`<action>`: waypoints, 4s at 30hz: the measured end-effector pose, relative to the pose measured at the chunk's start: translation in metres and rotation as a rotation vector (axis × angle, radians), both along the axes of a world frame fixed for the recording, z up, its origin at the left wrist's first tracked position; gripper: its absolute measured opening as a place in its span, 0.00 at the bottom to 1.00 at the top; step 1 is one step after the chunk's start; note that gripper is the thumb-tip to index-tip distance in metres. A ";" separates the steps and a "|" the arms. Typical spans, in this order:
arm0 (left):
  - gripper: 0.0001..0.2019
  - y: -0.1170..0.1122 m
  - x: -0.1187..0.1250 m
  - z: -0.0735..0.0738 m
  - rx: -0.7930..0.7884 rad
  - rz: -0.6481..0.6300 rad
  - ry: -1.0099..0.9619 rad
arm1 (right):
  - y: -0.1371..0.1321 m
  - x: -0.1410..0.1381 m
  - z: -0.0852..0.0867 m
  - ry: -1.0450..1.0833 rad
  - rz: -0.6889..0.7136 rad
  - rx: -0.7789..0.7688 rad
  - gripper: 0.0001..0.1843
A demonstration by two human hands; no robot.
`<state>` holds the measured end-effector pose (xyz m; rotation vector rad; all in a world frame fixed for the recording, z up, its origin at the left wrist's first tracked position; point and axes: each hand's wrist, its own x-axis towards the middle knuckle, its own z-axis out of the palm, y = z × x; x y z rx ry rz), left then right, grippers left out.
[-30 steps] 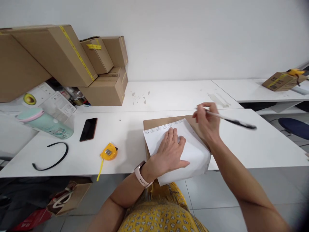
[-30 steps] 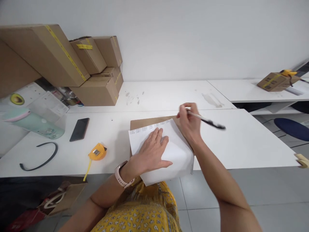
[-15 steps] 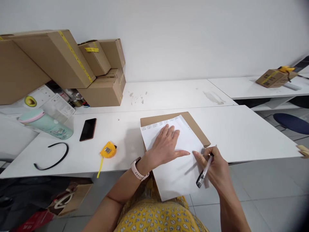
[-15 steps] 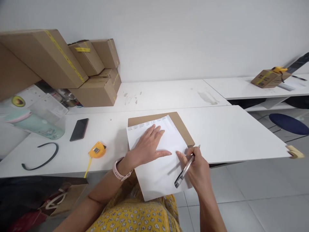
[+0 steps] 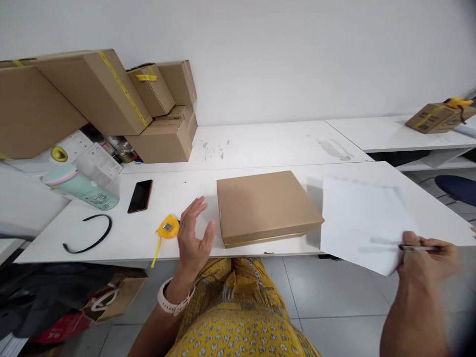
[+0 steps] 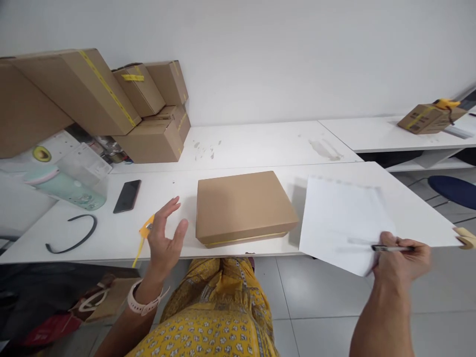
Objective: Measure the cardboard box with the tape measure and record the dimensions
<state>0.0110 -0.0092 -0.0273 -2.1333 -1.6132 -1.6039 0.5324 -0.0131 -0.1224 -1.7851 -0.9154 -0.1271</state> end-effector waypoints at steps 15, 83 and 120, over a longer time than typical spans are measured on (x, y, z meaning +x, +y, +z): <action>0.32 0.005 -0.101 -0.078 -0.719 0.501 0.346 | 0.048 -0.043 -0.031 -0.472 0.208 -0.615 0.20; 0.29 0.054 -0.051 0.036 -0.879 -0.585 -0.812 | 0.061 -0.180 0.074 0.717 0.584 -0.126 0.15; 0.28 0.046 -0.075 0.026 -1.006 -0.613 -0.679 | 0.080 -0.185 0.088 0.491 0.706 -0.536 0.20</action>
